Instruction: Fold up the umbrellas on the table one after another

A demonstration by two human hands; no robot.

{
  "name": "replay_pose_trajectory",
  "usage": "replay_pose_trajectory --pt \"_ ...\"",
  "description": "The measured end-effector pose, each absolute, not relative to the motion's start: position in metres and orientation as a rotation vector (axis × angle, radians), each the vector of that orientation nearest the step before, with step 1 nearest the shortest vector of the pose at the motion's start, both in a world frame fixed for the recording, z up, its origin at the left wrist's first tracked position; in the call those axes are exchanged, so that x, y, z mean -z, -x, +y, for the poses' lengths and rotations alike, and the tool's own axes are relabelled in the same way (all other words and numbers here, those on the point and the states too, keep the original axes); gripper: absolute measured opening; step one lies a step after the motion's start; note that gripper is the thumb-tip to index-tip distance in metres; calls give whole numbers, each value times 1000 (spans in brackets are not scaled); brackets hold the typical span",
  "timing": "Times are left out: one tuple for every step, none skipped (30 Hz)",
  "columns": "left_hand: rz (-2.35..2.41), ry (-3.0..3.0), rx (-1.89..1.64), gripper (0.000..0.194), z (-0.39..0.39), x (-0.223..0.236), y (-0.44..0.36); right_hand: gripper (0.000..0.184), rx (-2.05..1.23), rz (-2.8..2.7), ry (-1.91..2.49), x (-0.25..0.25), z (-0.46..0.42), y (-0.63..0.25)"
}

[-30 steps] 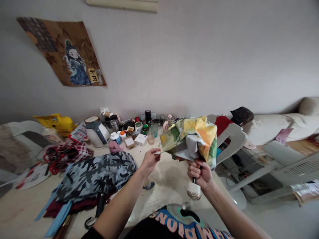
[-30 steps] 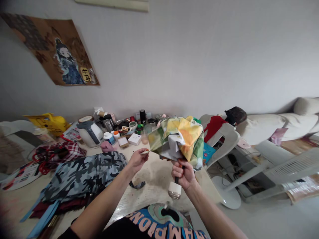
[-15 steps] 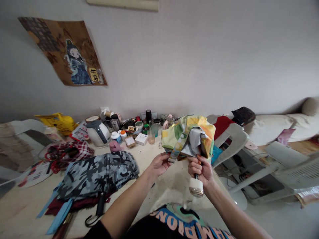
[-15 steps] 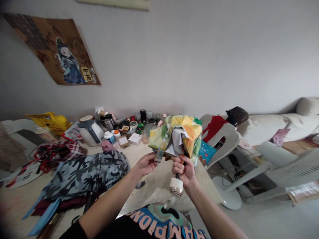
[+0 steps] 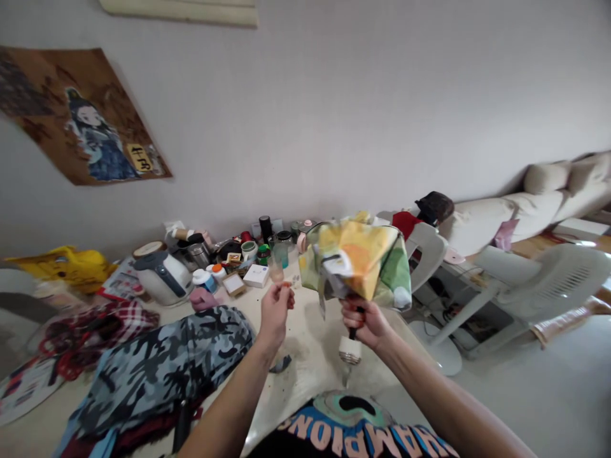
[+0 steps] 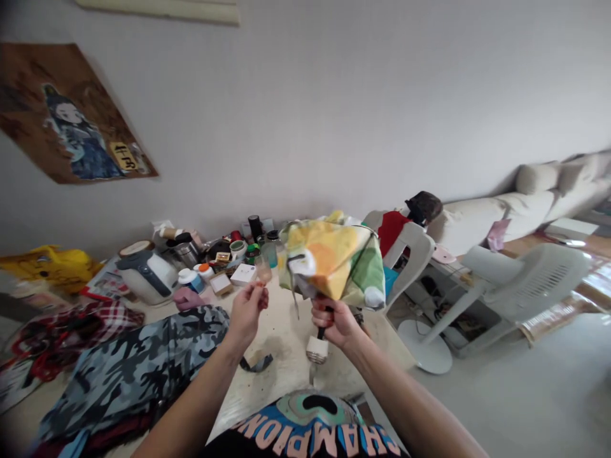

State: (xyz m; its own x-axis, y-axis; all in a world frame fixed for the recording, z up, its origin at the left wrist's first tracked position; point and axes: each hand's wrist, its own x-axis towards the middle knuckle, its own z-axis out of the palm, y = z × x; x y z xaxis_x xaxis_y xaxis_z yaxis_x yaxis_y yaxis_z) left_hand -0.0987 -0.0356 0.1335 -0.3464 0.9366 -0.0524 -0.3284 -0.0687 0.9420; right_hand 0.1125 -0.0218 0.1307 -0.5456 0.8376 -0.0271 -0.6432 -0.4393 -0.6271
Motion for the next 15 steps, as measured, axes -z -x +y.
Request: replay_pose_trajectory --pt "1202 -844 -1688 26 -39 -144 98 28 -2032 -744 462 -130 -22 -108" --pt "1217 -921 -1738 26 -42 -153 96 27 -2010 -765 489 -129 -21 -104" --pt "1233 -987 -1762 26 -47 -160 95 26 -1986 -780 511 -128 -20 -101" --pt "1247 -1038 -1765 26 -53 -167 93 24 -1955 -802 541 -127 -18 -98" --pt "1263 -1090 -1761 24 -59 -173 90 23 -1919 -827 578 -125 -17 -94" --pt "1279 -1155 -1760 22 -65 -179 87 22 -1879 -854 620 -123 -15 -91" --pt "1288 -1239 -1759 20 -71 -184 84 22 -1832 -882 669 -121 -12 -87" --pt "1288 -1338 -1749 17 -76 -190 80 22 -1775 -911 727 -119 -10 -83" --pt "1274 -1440 -1731 15 -80 -195 75 22 -1705 -940 791 -116 -8 -79" --pt "1250 -1535 -1702 13 -83 -200 70 22 -1620 -970 859 -113 -5 -74" --pt "1220 -1614 -1666 12 -85 -205 64 22 -1525 -1003 925 -110 -3 -70" --pt "1191 -1674 -1625 12 -85 -208 59 21 -1427 -1039 987 -108 0 -67" --pt "1170 -1715 -1587 15 -86 -209 54 19 -1333 -1081 1042 -107 2 -66" --pt "1163 -1742 -1567 20 -85 -209 50 17 -1248 -1131 1088 -106 4 -65" --pt "1168 -1763 -1566 28 -84 -209 46 15 -1180 -1190 1125 -106 6 -67"
